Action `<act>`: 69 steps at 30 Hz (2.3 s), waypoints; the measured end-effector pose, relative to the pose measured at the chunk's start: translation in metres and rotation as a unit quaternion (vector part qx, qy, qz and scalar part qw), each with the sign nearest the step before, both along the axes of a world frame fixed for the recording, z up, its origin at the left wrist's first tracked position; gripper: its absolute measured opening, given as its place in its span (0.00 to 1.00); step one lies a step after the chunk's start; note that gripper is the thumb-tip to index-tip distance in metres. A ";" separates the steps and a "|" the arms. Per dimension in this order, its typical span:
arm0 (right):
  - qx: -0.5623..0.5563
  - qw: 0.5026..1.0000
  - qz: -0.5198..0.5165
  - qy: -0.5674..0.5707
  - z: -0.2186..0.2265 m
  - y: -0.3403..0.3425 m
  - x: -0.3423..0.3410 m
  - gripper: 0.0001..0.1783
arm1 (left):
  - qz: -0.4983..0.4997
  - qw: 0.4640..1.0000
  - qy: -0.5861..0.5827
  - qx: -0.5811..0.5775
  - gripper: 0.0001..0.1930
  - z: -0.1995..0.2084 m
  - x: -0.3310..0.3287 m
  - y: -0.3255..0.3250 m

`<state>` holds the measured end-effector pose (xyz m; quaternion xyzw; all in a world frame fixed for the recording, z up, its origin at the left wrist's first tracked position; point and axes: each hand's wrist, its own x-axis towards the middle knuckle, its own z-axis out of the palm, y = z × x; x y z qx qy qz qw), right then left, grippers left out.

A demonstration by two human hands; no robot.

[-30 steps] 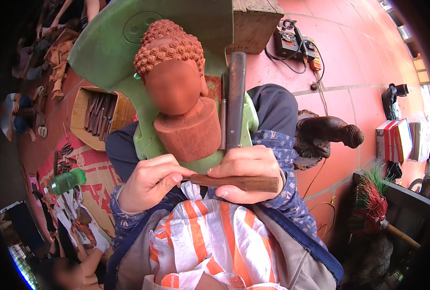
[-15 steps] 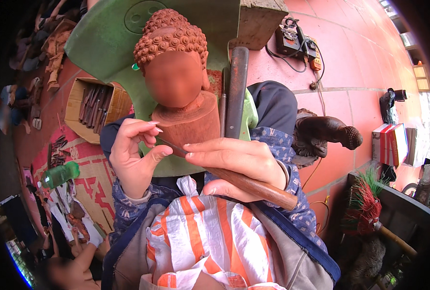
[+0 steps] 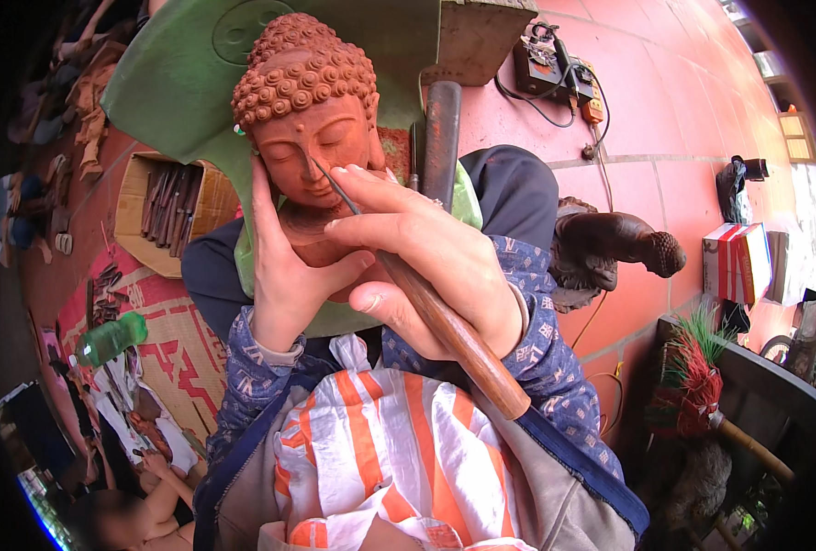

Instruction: The person carves a wooden Buddha head using a chisel and mallet. They hold the head steady with one hand while striking the chisel with the other to refine facial features.

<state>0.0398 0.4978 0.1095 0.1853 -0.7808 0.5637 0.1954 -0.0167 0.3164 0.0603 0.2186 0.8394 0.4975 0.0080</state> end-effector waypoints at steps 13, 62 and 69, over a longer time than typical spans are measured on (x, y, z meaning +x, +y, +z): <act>0.029 0.999 0.030 -0.024 -0.002 -0.005 -0.015 0.09 | 0.016 1.000 0.006 -0.002 0.68 0.000 0.001 0.001; 0.028 0.995 0.057 -0.074 0.030 0.033 -0.009 0.11 | -0.004 0.983 0.179 0.048 0.57 0.015 0.002 -0.013; 0.115 0.946 0.109 -0.281 0.015 0.020 0.045 0.11 | -0.326 0.908 0.213 0.157 0.24 0.056 0.055 0.038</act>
